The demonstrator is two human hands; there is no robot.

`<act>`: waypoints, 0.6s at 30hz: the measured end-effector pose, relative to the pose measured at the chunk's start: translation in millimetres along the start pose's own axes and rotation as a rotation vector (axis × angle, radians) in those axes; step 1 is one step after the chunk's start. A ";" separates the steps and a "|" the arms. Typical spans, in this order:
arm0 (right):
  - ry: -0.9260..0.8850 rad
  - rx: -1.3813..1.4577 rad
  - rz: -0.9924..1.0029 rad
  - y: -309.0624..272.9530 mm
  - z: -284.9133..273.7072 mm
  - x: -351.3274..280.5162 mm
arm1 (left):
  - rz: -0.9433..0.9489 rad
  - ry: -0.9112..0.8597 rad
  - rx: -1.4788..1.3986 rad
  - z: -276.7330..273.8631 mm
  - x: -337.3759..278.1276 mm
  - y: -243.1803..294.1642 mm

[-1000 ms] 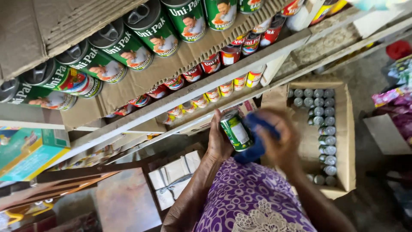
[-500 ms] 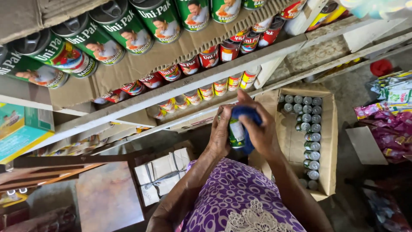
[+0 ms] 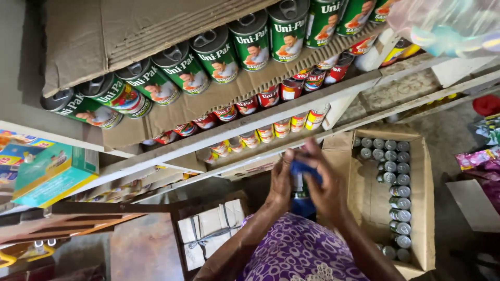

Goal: Wiping canned goods with a cloth and organizing them on grocery store shelves.

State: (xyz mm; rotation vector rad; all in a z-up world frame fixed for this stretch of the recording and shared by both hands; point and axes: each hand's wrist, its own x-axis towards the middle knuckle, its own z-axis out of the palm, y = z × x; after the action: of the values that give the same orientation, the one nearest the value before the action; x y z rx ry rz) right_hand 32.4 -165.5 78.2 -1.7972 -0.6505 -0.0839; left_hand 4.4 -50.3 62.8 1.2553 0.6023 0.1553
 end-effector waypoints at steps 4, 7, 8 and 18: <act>0.168 0.031 0.165 12.5 -0.1 20.3 | -0.187 0.005 0.011 22.5 -6.8 12.3; 0.233 -0.027 0.250 20.6 6.3 0.3 | -0.094 0.042 -0.131 22.0 -0.8 24.9; 0.227 -0.082 0.289 21.1 9.0 -13.6 | -0.060 0.065 -0.182 19.3 -2.7 29.8; 0.006 -0.048 -0.071 12.1 -10.5 16.9 | -0.034 0.007 -0.114 25.8 4.9 14.7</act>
State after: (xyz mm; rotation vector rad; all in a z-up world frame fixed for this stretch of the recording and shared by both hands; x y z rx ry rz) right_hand 55.1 -170.6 77.5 -1.8193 -0.7130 -0.1539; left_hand 24.7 -65.2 79.3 1.1341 0.6120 0.1631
